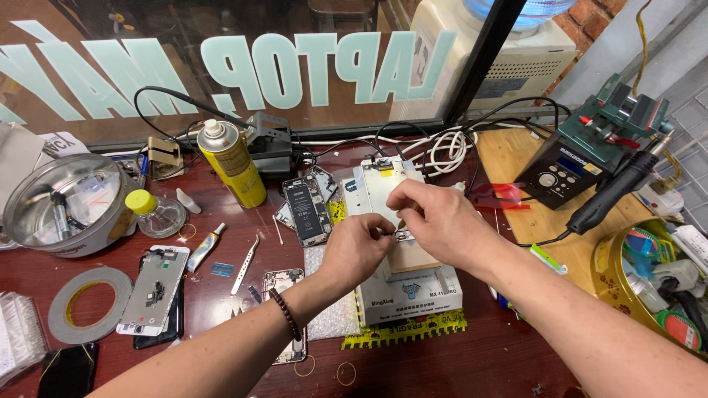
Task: The person works at a repair bench on a disassembled smartphone. They lift and reposition the display assembly, press the frame into a holding jig, use a screwdriver on small fasteners, and transfer small components between the old frame and the replacement screen assembly.
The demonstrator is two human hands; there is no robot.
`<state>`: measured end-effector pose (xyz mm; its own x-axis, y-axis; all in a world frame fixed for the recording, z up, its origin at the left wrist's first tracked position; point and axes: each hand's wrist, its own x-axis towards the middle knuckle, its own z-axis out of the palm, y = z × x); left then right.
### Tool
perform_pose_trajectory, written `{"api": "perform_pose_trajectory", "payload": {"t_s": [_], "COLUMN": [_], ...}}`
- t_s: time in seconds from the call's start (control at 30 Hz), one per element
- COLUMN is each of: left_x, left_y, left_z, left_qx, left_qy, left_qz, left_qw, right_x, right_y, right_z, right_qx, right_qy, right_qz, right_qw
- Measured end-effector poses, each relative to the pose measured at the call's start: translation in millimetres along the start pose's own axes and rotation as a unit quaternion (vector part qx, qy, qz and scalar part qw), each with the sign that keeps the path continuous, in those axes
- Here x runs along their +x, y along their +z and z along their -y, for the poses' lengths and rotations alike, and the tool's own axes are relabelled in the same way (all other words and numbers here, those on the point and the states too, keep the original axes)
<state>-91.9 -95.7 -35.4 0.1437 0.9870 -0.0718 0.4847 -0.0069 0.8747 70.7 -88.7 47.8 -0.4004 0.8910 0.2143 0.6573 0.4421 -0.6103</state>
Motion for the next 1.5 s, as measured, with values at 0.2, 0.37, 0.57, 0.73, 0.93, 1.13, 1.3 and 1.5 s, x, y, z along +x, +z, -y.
{"api": "perform_pose_trajectory", "payload": {"t_s": [0.2, 0.37, 0.57, 0.73, 0.93, 1.13, 1.3, 1.5], "left_x": [9, 19, 22, 23, 23, 22, 21, 16], "left_y": [-4, -1, -1, -5, -7, -5, -5, -3], "left_z": [1, 10, 13, 8, 5, 6, 8, 8], "left_qx": [0.034, 0.036, 0.032, 0.037, 0.031, 0.035, 0.023, 0.022], "left_qy": [-0.013, 0.045, 0.058, 0.045, 0.034, 0.031, 0.023, 0.010], "left_qz": [0.038, 0.031, 0.044, 0.060, 0.072, 0.076, 0.074, 0.060], "left_qw": [0.999, 0.998, 0.997, 0.996, 0.996, 0.996, 0.997, 0.998], "right_x": [3, 1, -2, 3, 4, 1, 3, 4], "right_y": [3, 7, 12, 11, 8, 1, 4, 3], "right_z": [6, 7, 7, 4, -3, -9, -17, -23], "right_qx": [-0.024, -0.010, 0.030, 0.045, 0.007, 0.001, 0.079, 0.203], "right_qy": [0.055, 0.044, 0.045, 0.098, 0.087, 0.088, 0.140, 0.203], "right_qz": [0.015, -0.003, -0.006, 0.002, 0.011, 0.002, 0.016, -0.020], "right_qw": [0.998, 0.999, 0.999, 0.994, 0.996, 0.996, 0.987, 0.958]}}
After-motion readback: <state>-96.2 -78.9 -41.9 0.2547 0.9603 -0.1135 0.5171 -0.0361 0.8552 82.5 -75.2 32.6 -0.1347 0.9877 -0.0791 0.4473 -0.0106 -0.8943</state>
